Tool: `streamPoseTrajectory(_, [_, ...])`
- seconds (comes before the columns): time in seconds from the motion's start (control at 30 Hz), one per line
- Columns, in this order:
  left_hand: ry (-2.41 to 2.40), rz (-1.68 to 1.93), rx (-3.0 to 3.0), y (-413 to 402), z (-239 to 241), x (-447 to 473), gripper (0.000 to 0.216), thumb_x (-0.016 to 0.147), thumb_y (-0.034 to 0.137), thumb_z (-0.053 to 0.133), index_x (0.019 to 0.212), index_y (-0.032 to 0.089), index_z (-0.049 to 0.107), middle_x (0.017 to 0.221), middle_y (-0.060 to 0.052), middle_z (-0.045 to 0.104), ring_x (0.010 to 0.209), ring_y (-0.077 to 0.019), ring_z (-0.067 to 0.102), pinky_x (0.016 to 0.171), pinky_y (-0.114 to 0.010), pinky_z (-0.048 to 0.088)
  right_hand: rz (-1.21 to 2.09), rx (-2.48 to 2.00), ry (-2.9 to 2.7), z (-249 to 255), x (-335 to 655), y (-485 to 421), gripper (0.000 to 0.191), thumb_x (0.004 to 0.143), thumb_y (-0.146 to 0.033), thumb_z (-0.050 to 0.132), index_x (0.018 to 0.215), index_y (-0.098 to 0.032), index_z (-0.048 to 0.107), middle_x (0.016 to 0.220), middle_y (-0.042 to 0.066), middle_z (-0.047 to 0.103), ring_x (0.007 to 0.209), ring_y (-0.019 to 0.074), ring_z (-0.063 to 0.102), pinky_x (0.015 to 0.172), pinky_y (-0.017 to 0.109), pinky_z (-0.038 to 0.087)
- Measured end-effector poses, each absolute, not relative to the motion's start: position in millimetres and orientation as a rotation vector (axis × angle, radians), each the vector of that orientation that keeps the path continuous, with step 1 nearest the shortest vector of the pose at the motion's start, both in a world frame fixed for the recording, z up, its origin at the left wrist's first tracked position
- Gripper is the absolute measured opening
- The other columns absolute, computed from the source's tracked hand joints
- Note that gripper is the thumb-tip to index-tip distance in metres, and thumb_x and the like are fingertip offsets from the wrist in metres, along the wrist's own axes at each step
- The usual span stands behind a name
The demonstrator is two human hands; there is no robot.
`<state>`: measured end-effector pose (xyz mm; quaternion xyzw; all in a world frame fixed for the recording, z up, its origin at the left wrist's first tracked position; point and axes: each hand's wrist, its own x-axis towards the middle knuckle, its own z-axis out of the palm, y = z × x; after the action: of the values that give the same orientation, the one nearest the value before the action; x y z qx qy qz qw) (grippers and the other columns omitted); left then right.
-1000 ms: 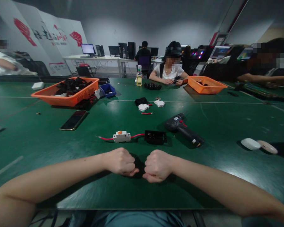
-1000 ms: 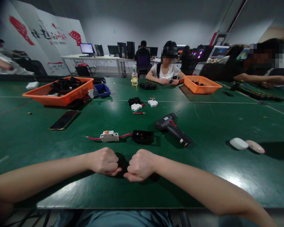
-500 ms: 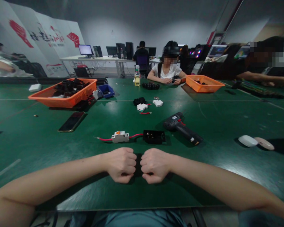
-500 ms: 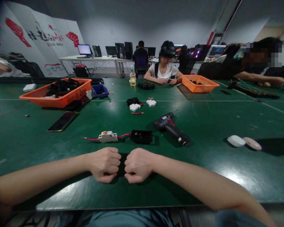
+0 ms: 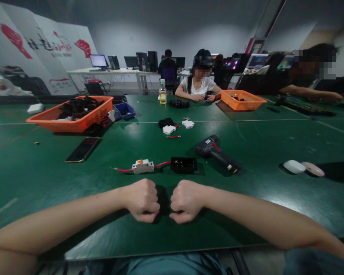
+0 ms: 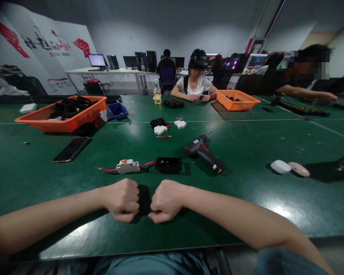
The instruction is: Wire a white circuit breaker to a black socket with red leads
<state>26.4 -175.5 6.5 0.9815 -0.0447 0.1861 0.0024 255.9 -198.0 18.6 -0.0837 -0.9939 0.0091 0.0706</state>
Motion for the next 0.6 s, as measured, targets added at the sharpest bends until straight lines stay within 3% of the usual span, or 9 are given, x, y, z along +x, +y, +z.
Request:
streamPoseTrajectory(0.17, [-0.099,0.611,3.094,-173.8,5.2,26.9,0.037,0.085,0.027,0.054,0.051,0.021,0.041,0.043,0.001,0.046,0.045,-0.0132,0.048,0.048,-0.032,0.028,0.019,-0.267,-2.958,16.1,255.5,-196.6,0.041,0.088,-0.033,0.052,0.051,-0.020,0.063,0.052,0.003,0.065,0.048,0.0144,0.057,0.045,0.027,0.022])
streamPoseTrajectory(0.33, [-0.005,0.628,3.089,-174.5,6.2,23.2,0.038,0.091,0.027,0.054,0.054,0.021,0.046,0.044,0.003,0.049,0.042,-0.0102,0.047,0.047,-0.031,0.028,0.026,-0.382,-2.979,20.1,257.9,-201.1,0.051,0.097,-0.044,0.049,0.054,-0.019,0.063,0.054,0.003,0.067,0.048,0.0136,0.060,0.045,0.026,0.019])
streamPoseTrajectory(0.6, [-0.028,0.652,3.110,-177.0,4.6,23.2,0.036,0.091,0.023,0.053,0.056,0.021,0.045,0.045,0.004,0.050,0.042,-0.0099,0.047,0.046,-0.031,0.027,-0.080,-0.371,-2.955,19.7,260.3,-205.2,0.040,0.093,-0.033,0.051,0.058,-0.021,0.065,0.055,0.001,0.068,0.047,0.0143,0.058,0.044,0.029,0.020])
